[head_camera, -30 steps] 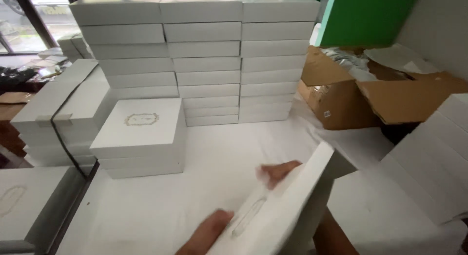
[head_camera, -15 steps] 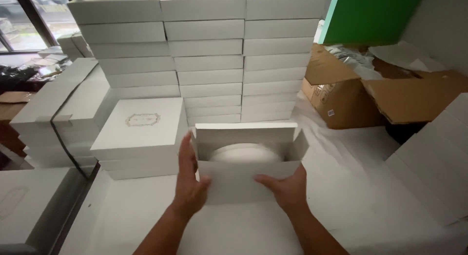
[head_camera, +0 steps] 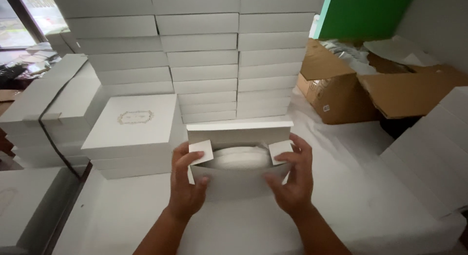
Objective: Packing ceramic plates into white gift boxes and stacking the finished boxes
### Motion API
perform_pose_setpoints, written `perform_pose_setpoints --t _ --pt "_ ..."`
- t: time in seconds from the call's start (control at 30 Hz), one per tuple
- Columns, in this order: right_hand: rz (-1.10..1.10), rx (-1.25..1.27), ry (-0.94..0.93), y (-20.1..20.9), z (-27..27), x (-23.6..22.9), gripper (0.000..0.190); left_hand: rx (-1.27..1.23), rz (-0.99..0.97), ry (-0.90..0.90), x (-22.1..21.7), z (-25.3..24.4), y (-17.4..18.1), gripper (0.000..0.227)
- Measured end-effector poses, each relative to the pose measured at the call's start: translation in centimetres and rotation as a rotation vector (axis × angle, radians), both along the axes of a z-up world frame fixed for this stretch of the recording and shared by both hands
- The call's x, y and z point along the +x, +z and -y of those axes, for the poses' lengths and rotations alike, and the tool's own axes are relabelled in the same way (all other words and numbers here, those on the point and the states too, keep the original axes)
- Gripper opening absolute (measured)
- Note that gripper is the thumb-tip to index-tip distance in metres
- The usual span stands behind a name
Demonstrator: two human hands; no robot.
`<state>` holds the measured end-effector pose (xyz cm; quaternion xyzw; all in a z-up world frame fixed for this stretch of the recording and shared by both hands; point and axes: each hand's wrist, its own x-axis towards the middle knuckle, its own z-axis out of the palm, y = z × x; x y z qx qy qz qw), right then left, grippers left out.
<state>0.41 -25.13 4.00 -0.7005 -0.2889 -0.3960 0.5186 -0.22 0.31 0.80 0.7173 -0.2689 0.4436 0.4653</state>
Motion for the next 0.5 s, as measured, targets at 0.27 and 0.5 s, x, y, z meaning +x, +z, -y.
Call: perform_pose_setpoints --t 0.27,0.5 --pt "-0.140 -0.106 0.047 3.7 3.1 0.9 0.068 -0.002 0.126 -0.023 0.0 -0.6 6.4 0.031" --pt "-0.032 -0.157 0.081 5.4 1.2 0.8 0.035 -0.005 0.146 0.117 1.1 -0.1 5.6 0.056"
